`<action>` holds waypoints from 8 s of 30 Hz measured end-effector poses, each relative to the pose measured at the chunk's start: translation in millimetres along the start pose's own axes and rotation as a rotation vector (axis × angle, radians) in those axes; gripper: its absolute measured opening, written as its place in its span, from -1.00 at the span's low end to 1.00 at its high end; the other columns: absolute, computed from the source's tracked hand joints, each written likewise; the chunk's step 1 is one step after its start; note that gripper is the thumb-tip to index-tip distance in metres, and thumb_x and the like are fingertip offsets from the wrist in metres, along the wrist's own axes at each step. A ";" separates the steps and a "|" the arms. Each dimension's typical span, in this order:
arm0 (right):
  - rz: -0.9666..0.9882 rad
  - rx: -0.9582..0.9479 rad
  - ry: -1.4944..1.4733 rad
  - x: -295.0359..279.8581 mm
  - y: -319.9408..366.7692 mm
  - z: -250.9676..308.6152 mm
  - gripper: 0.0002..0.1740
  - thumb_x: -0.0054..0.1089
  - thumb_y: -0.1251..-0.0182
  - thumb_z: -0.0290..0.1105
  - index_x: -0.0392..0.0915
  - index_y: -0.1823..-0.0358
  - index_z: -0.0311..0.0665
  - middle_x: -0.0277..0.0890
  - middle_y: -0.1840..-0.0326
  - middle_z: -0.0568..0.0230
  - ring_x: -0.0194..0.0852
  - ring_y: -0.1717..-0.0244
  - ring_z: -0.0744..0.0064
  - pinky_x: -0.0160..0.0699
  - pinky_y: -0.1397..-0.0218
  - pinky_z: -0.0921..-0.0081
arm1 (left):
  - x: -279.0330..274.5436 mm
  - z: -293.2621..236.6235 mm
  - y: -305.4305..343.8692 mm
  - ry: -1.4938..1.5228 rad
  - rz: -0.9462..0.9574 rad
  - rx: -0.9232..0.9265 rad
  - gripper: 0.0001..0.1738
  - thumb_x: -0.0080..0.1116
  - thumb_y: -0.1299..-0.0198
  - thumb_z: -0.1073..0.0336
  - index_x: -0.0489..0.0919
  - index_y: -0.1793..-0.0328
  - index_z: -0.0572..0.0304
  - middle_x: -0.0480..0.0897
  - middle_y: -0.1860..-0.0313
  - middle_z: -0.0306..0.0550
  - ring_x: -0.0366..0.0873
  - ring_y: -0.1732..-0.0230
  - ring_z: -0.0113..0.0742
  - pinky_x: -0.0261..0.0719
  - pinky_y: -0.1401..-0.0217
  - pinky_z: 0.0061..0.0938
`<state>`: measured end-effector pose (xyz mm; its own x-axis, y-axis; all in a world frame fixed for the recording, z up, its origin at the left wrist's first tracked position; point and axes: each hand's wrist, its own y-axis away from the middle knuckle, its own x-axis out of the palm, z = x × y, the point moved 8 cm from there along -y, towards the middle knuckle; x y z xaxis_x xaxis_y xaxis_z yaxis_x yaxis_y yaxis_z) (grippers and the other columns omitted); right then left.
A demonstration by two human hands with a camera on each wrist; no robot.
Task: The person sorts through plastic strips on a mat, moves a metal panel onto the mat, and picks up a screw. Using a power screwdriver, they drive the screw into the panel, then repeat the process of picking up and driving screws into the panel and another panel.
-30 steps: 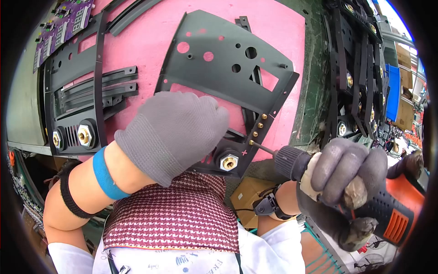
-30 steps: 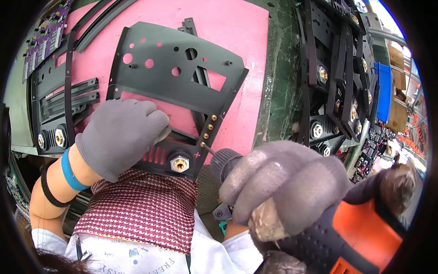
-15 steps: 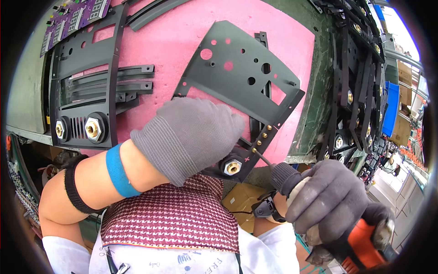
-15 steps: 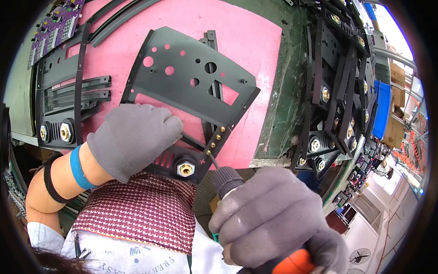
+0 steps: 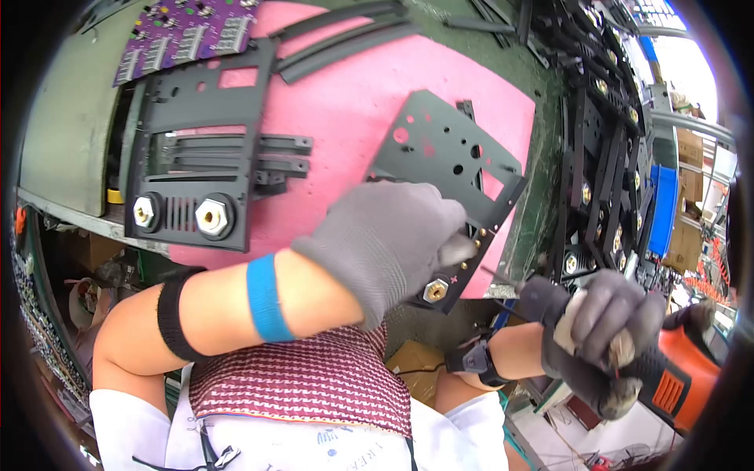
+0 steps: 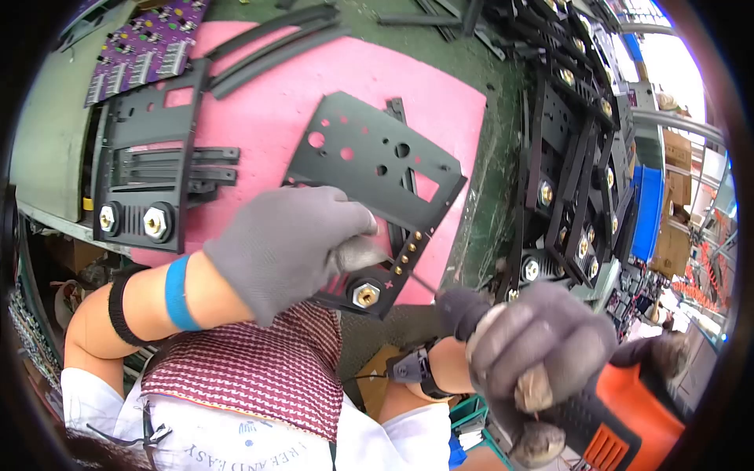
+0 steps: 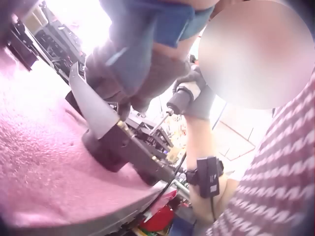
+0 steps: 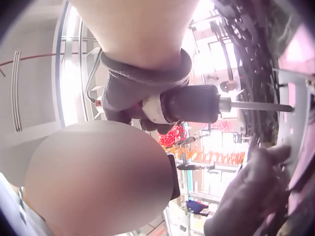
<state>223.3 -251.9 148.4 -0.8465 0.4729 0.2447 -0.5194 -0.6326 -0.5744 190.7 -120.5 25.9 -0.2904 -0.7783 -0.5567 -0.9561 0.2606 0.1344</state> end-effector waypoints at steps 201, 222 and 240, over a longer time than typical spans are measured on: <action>-0.159 0.250 -0.016 94.9 -100.3 -90.1 -0.63 0.29 -0.05 -0.20 0.29 0.27 -0.16 0.24 0.62 0.42 0.12 0.54 0.56 0.21 0.49 0.59 | -91.5 64.4 171.4 -0.603 -0.311 0.005 -0.70 0.28 0.00 0.23 0.64 0.11 0.08 0.36 0.61 -0.28 0.42 0.57 -0.37 0.33 0.61 -0.45; -0.151 0.205 0.213 74.2 -84.8 -118.9 -0.57 0.06 -0.16 -0.09 0.33 0.14 -0.31 0.19 0.60 0.32 0.00 0.59 0.52 0.01 0.48 0.55 | -73.3 67.1 179.1 -0.586 -0.286 0.084 -0.78 0.29 -0.03 0.16 0.65 0.24 0.06 0.27 0.67 -0.32 0.36 0.62 -0.43 0.25 0.63 -0.52; -0.254 0.391 0.211 72.8 -74.9 -137.2 -0.64 0.18 -0.14 -0.13 0.34 0.25 -0.24 0.27 0.59 0.32 0.10 0.64 0.55 0.13 0.47 0.57 | -71.8 66.8 176.0 -0.576 -0.270 0.097 -0.79 0.28 -0.01 0.24 0.62 0.22 0.10 0.27 0.67 -0.32 0.35 0.61 -0.44 0.23 0.66 -0.53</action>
<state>216.7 -85.9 102.1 -0.6667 0.7296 0.1526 -0.7449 -0.6446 -0.1721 46.0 19.5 34.7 0.0546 -0.3993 -0.9152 -0.9765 0.1699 -0.1324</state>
